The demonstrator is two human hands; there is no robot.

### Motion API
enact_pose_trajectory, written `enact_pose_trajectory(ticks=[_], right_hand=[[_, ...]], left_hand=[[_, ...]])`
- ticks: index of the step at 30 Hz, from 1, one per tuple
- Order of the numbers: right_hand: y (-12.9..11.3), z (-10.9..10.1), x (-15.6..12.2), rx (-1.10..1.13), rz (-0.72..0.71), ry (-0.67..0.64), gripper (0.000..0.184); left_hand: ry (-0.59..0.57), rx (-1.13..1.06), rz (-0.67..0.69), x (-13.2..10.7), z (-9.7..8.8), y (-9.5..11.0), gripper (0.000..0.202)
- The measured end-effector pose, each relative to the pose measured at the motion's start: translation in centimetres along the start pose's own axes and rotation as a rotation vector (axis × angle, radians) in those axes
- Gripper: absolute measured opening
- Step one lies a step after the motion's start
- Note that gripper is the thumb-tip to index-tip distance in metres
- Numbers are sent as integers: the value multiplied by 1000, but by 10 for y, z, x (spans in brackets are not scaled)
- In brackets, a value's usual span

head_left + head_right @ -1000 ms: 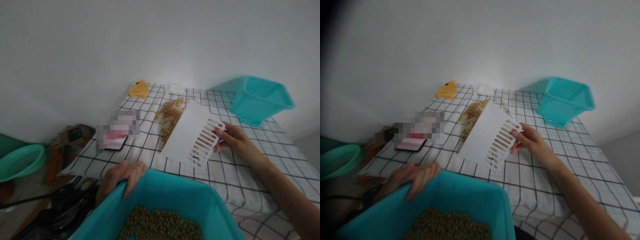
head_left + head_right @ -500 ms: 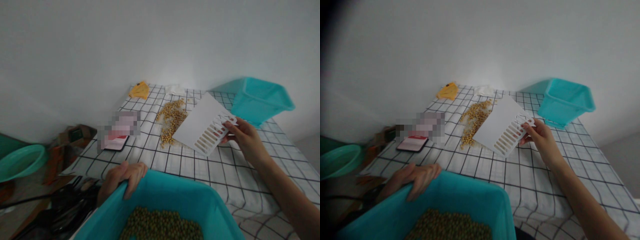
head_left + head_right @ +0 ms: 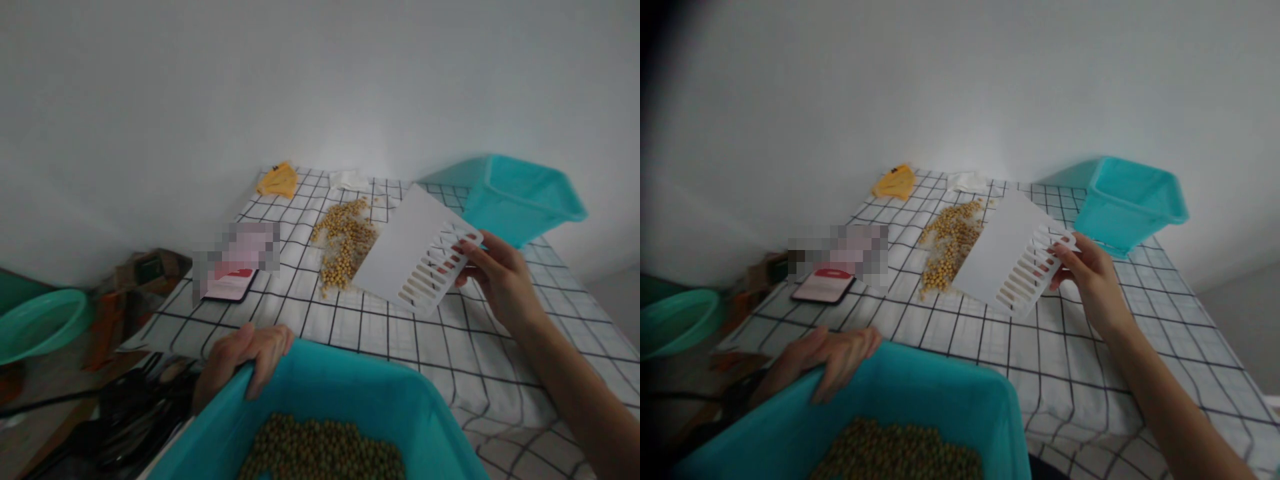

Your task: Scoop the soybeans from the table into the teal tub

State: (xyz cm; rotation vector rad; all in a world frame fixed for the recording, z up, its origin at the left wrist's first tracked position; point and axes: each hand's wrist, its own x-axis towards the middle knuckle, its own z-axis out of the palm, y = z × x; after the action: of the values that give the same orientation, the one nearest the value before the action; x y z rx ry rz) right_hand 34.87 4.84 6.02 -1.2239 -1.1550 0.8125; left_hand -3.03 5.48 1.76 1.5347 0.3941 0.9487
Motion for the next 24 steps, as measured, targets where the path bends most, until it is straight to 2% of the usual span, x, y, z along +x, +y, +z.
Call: enact_pose_trajectory(ticks=[1,5,9,14,15,18,21,24], right_hand=[[0,0,0,-4,3,-17,14],[2,-1,1,-19,15,-19,15],[1,1,1,-32,13,49,20],[0,1,2,-15,-60,97,23],[-1,1,1,-15,-66,93,23],[-3,1,-1,-21,-40,22,22],[-5,3,-3,-23,5,-109,20],[-3,3,-3,-37,26,-186,20]], left_hand=[[-11,7,1,1,-2,0,67],[-180,67,1,4,-9,3,68],[-143,80,-10,4,-10,4,68],[-106,59,-28,2,-9,4,68],[-127,58,-30,2,-9,4,69],[-161,52,-32,1,-10,4,69],[-88,46,-27,2,-8,5,68],[-135,64,2,2,-4,4,67]])
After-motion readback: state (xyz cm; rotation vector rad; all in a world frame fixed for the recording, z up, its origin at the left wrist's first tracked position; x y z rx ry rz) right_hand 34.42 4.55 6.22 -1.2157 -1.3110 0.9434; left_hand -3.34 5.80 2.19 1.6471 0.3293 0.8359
